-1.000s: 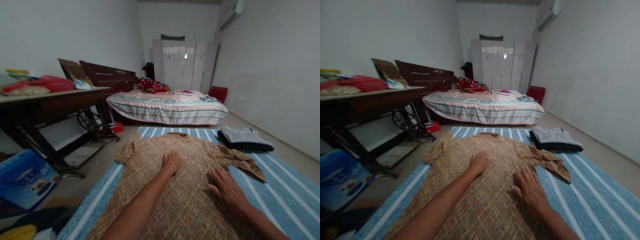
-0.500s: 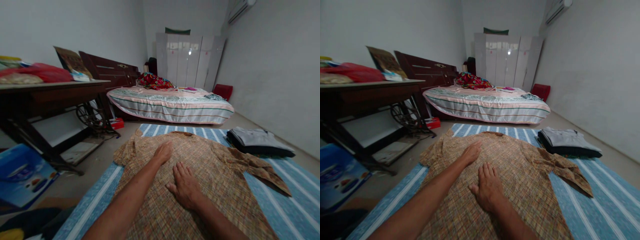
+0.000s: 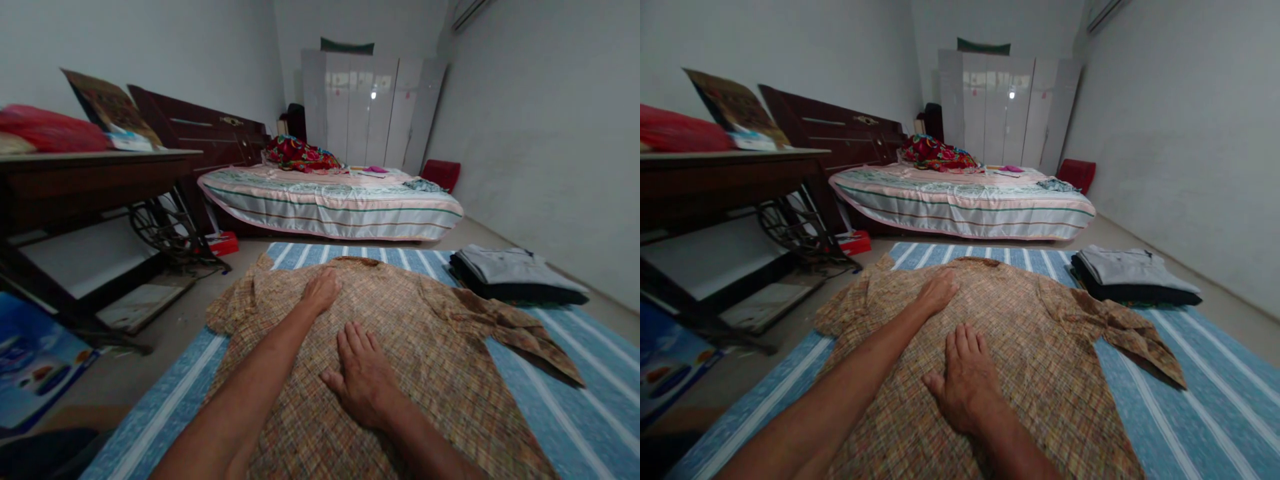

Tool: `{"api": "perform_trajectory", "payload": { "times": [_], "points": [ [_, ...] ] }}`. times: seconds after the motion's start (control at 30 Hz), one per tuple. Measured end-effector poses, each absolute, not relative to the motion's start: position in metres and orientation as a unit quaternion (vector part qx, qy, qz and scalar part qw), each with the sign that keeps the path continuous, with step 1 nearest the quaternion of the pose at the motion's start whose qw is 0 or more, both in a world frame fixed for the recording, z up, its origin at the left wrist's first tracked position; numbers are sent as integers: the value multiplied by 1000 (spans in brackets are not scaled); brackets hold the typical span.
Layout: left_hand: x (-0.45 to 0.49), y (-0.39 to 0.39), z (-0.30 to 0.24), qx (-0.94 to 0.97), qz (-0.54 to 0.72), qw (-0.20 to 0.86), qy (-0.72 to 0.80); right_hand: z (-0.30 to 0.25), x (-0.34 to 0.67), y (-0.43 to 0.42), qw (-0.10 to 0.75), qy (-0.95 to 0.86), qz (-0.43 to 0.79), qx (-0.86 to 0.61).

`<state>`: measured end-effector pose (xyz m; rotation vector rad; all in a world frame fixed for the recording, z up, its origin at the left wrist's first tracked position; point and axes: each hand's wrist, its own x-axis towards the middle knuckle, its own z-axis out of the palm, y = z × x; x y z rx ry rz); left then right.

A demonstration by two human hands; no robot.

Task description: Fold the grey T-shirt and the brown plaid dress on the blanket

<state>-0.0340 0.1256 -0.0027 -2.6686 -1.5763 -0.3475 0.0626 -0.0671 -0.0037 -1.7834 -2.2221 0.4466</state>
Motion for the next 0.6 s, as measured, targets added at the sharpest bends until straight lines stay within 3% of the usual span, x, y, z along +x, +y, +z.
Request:
{"api": "perform_trajectory", "payload": {
  "times": [0.23,0.37,0.6],
  "points": [
    [-18,105,0,-876,-118,39,-466,-3,63,-67,137,-763,164,-610],
    [-4,100,-3,-918,-66,-6,-392,-2,63,-68,138,-761,164,-613],
    [2,109,-9,-918,-6,-67,-390,-3,63,-67,141,-763,161,-610]
  ]
}}
